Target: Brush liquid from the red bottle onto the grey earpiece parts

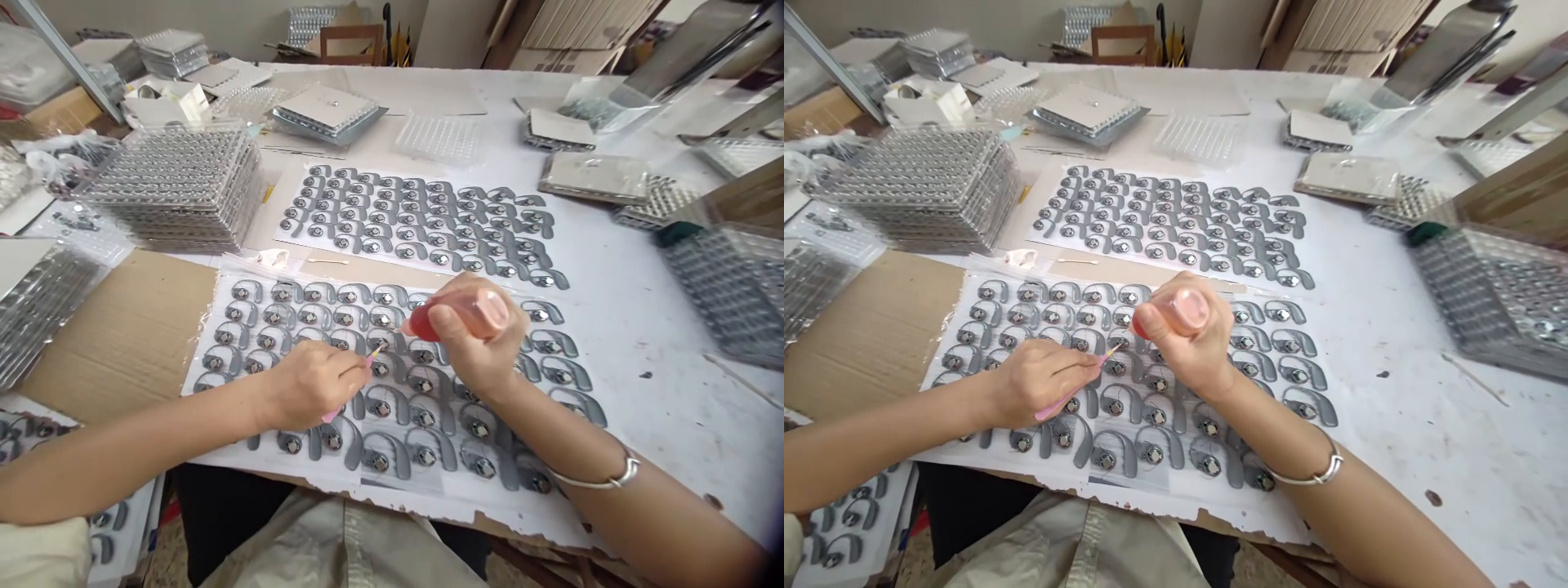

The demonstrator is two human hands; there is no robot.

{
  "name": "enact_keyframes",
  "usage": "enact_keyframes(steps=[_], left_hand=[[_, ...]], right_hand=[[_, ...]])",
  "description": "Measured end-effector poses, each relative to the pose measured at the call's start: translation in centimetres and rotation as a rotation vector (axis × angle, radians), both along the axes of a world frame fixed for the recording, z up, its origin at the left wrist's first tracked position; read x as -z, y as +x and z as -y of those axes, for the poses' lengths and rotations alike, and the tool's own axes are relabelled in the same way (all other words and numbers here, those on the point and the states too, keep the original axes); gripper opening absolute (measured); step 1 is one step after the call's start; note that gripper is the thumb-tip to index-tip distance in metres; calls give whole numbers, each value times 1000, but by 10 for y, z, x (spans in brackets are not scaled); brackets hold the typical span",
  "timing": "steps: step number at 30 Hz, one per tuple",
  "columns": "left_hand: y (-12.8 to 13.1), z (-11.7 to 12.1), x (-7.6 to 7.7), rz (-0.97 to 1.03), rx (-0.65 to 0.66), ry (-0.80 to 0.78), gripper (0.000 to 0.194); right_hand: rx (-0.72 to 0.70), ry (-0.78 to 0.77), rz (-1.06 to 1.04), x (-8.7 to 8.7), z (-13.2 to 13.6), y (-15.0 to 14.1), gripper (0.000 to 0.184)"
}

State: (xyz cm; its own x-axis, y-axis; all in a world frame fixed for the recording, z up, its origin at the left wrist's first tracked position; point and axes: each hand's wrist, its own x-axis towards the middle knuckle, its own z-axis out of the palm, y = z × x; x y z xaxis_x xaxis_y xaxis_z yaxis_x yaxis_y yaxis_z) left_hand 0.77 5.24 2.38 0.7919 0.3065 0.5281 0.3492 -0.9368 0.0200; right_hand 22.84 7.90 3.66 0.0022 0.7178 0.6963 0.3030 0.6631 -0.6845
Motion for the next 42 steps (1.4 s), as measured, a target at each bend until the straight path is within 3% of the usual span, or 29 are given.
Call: enact_keyframes(steps=[6,31,42], left_hand=[[3,3,-6,-27,-15,66,23],[3,5,-4,3,-25,35,21],[6,3,-4,-63,-38,98,22]], right_hand=[[-37,58,109,7,5,-3,13],[-26,19,53,16,4,1,11],[-62,51,155,17,2,-1,10]])
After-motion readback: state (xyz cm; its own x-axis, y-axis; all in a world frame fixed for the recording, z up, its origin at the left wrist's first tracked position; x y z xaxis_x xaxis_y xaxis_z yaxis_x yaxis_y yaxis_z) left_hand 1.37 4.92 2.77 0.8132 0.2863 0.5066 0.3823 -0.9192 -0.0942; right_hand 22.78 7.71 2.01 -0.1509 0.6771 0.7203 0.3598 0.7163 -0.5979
